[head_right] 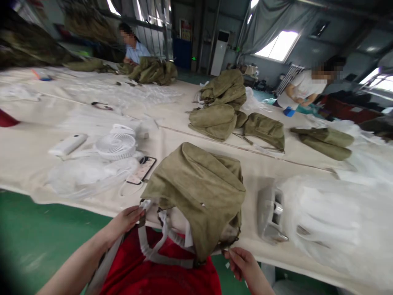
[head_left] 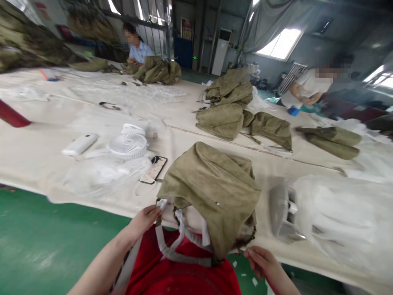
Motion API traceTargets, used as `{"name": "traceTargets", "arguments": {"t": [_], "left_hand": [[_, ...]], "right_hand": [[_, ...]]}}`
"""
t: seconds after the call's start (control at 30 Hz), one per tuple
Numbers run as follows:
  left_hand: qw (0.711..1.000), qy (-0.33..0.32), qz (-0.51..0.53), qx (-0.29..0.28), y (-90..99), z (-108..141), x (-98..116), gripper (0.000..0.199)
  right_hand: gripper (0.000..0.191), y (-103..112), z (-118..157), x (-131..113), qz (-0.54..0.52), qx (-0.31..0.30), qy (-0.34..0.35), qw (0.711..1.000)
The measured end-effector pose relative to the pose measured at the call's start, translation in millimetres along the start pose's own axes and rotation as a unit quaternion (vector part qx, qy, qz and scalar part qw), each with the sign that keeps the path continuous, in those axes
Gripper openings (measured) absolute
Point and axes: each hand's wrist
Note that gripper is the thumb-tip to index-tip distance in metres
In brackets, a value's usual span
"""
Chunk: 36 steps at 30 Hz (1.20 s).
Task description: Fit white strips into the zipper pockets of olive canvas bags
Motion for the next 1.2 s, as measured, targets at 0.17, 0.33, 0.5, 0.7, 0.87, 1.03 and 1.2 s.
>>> {"name": "traceTargets", "arguments": {"t": [0.17,0.33,0.5,0.7,0.87,1.03,1.2], "left_hand": [[0.999,-0.024,0.013,-0.035,-4.3,14,2,0.057],[0.994,-0.08,-0.007,-0.069,7.7,27,-14,0.05],[0.991,-0.088,0.0,-0.101,15.9,35,-29,0.041],[0.99,-0.087,0.043,-0.103,15.0,42,-29,0.024],[0.988,-0.113,0.003,-0.102,15.3,39,-34,0.036],[0.994,-0.091,-0.041,-0.054,14.3,33,-44,0.044],[0.969,0.099,0.212,-0.083,20.8,36,-45,0.035]], "right_hand": [[0.044,-123,-8,-99,0.095,-0.11,0.113,0.983],[0.036,-227,-22,-157,0.084,-0.208,0.203,0.953],[0.026,-269,-29,-167,0.131,-0.256,0.183,0.94],[0.024,-276,-38,-156,0.189,-0.196,0.158,0.949],[0.022,-277,-42,-156,0.239,-0.17,0.153,0.944],[0.023,-271,-49,-145,0.204,-0.259,0.114,0.937],[0.022,-274,-57,-131,0.156,-0.303,0.085,0.936]]}}
Point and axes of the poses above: each hand's wrist, its own z-axis away from the middle knuckle, its own y-axis out of the back of the hand, x = y × z, and after that the axes turned 14 degrees about -y, right-handed
